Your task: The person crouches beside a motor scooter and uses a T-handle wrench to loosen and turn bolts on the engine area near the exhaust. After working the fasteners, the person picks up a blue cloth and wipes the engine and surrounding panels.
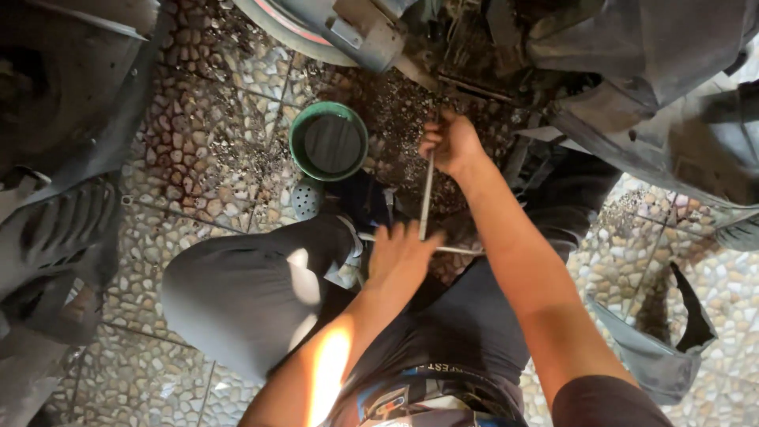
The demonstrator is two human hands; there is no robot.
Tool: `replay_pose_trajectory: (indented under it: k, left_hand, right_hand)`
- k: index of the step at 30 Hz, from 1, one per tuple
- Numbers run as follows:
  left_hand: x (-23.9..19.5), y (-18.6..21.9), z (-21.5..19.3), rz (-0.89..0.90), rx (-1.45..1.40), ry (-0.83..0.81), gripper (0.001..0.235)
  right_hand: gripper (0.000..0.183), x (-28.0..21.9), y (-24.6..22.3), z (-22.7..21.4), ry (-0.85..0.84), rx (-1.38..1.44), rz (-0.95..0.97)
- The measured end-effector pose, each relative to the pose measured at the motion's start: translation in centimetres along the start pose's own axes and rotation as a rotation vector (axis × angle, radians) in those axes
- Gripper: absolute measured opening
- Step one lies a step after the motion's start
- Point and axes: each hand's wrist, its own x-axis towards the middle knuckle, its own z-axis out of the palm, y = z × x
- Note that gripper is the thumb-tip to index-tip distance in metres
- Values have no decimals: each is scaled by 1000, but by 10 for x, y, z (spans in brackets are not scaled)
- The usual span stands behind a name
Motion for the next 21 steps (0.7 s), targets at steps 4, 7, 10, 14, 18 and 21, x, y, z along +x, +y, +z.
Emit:
replay_pose_trajectory:
  k: [4, 7, 10, 14, 18, 21]
  left_hand:
    - [-12, -8, 3, -288, -130, 395, 50]
    - [-27, -26, 33, -472, -199, 643, 56]
    - [-32, -44, 80, -627, -766, 1047, 57]
    - [-16, -38, 92, -548, -1119, 491, 59]
    - [14, -17, 55, -433, -1332, 25, 68]
    - [15, 30, -36, -461, -1270, 216, 64]
  right_hand:
    - [28, 32, 5, -15, -54, -46, -44]
    - [28, 48, 5, -22, -113, 110, 3]
    - [30, 50, 8, -22, -157, 134, 9]
    - [35, 38, 11, -23, -279, 189, 15]
    - [37, 40, 1, -24, -284, 232, 81]
    - [32, 25, 4, -5, -78, 123, 23]
